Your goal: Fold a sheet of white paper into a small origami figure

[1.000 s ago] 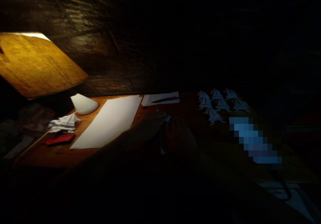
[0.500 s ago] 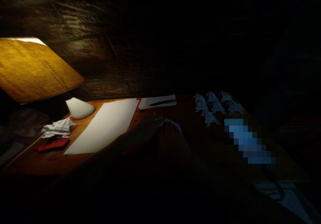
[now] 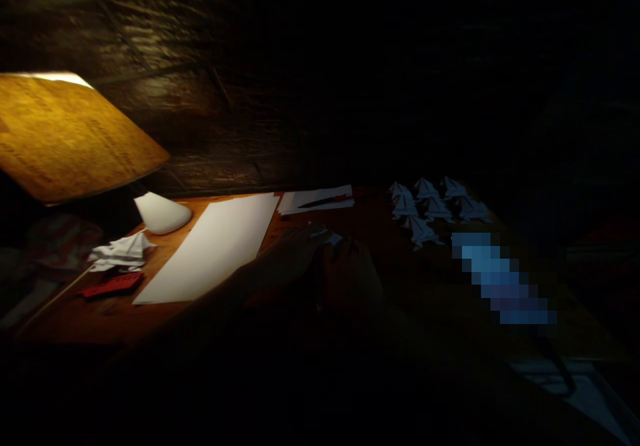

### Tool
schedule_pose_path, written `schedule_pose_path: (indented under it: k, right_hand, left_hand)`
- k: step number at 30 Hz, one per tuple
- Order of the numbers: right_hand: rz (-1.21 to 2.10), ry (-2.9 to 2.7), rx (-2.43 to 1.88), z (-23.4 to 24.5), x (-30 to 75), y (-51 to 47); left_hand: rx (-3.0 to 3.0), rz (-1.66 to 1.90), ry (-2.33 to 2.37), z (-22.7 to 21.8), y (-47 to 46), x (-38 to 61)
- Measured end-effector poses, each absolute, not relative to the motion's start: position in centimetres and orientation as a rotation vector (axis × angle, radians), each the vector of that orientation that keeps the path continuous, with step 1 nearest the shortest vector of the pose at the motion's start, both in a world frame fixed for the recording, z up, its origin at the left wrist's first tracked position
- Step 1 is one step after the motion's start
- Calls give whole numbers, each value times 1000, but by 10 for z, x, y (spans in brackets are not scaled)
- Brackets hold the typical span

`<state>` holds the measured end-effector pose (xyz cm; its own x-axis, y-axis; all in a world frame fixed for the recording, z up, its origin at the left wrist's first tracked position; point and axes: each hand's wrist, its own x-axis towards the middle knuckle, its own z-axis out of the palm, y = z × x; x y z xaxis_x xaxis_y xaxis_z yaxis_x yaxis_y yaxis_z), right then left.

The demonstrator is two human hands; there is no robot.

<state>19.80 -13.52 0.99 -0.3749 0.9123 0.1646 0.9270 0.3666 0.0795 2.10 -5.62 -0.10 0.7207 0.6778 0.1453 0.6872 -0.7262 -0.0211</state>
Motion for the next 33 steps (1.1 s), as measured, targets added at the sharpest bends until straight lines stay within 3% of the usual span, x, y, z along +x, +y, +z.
schedule_pose_path:
  k: [33]
  right_hand:
    - [-259, -2482, -1744, 16, 206, -115]
  left_hand:
    - [-2746, -95, -1085, 8, -59, 20]
